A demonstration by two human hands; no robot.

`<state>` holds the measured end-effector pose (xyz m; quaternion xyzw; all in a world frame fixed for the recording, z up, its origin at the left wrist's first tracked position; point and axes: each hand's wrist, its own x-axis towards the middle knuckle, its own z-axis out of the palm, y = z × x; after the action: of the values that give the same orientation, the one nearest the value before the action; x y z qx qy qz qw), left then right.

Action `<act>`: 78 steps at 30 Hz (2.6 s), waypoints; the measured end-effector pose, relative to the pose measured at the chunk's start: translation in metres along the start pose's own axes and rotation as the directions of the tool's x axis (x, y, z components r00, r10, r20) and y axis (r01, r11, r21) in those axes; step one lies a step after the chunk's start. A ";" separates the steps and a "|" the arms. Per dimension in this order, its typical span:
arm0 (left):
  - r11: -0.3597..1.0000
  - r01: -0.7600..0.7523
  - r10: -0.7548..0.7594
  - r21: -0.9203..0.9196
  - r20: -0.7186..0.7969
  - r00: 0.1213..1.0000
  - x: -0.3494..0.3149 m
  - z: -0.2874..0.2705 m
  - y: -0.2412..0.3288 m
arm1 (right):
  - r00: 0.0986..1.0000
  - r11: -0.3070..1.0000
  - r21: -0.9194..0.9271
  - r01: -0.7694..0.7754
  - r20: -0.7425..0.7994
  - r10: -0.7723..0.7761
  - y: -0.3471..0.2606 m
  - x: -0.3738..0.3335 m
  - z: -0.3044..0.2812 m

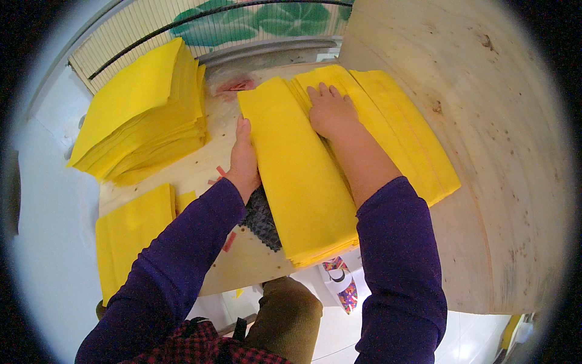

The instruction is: The person folds yellow paper sheets in half and stacks them on a table. The person repeats this process for multiple sheets, creating a growing stack of folded paper.

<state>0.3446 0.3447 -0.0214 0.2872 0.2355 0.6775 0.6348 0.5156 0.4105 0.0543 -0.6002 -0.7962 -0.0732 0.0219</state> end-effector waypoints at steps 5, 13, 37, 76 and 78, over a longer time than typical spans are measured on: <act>0.993 0.021 -0.011 0.117 -0.083 0.996 0.007 -0.003 -0.003 | 1.000 0.994 0.110 0.010 -0.008 -0.009 0.000 -0.001 -0.001; 0.993 -0.021 0.024 0.115 -0.027 0.999 -0.006 -0.007 0.007 | 0.978 0.920 0.386 0.067 -0.206 0.015 0.043 -0.002 -0.026; 0.778 -0.231 0.192 0.584 0.129 0.973 -0.116 -0.013 0.134 | 0.916 0.826 0.502 0.257 -0.399 -0.043 -0.039 -0.127 -0.077; 0.652 0.131 0.412 0.747 -0.494 0.765 -0.394 -0.312 0.353 | 1.000 0.994 0.111 0.012 -0.004 -0.012 -0.192 -0.156 0.038; 0.620 0.095 0.467 0.779 -0.464 0.753 -0.396 -0.316 0.352 | 0.994 0.994 0.082 0.071 -0.089 -0.064 -0.193 -0.167 0.025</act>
<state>-0.1161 -0.0639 -0.0451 0.3077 0.6622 0.6335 0.2558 0.3780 0.2035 -0.0082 -0.5677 -0.8168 -0.0656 0.0795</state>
